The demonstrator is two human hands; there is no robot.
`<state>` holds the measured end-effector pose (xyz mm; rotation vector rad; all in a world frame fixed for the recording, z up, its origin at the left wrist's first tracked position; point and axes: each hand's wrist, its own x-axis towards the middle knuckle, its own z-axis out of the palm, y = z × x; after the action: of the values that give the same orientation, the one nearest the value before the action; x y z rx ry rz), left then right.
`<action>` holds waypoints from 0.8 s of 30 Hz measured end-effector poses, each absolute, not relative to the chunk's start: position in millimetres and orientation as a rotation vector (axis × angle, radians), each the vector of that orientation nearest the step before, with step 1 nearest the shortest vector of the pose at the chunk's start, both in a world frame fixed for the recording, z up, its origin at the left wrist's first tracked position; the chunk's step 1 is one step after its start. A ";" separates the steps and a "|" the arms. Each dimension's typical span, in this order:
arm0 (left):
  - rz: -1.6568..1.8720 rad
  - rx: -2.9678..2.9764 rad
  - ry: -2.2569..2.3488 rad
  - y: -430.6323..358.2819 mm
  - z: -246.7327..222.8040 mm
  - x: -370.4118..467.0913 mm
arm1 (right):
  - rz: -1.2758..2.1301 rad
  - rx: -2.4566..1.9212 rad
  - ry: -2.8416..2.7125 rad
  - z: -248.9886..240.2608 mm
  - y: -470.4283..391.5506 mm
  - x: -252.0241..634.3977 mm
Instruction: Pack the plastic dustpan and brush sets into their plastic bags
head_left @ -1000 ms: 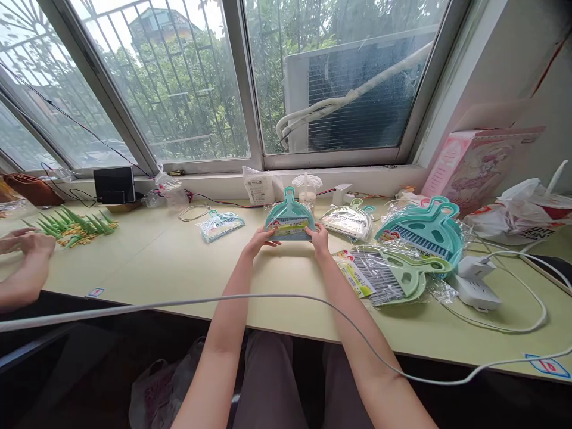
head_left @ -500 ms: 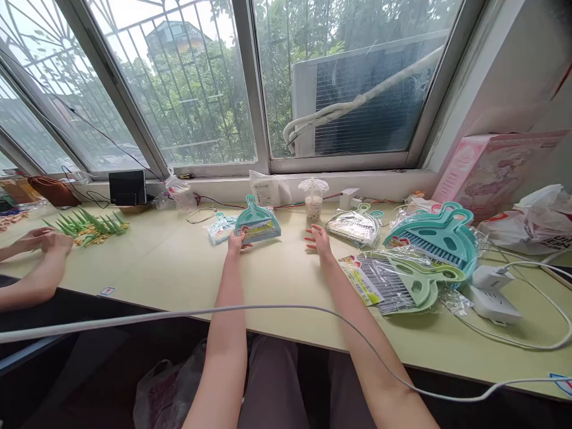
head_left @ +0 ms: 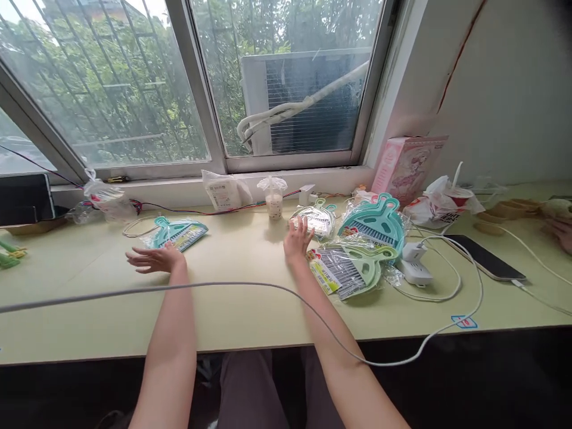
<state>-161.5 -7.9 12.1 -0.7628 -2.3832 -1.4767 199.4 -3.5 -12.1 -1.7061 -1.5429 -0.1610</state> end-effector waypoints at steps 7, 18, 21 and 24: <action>-1.462 -1.199 -2.067 -18.5 14.7 -86.6 | -0.207 -1.774 -1.519 -9.2 8.4 231.7; -1.767 -2.201 -2.176 -18.4 -0.1 -21.7 | -0.074 -1.591 -1.724 -4.4 2.7 248.1; -2.324 -2.474 -2.429 -10.9 7.2 -8.9 | -0.191 -1.455 -1.865 4.5 -25.3 222.0; -2.845 -2.865 -2.241 -14.2 14.2 -15.8 | -0.192 -1.170 -2.157 11.9 -50.6 190.0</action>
<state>-15.8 -14.2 14.2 -2.8654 -2.2410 -2.8450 190.0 -50.6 11.9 -1.1703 -2.1571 -0.1923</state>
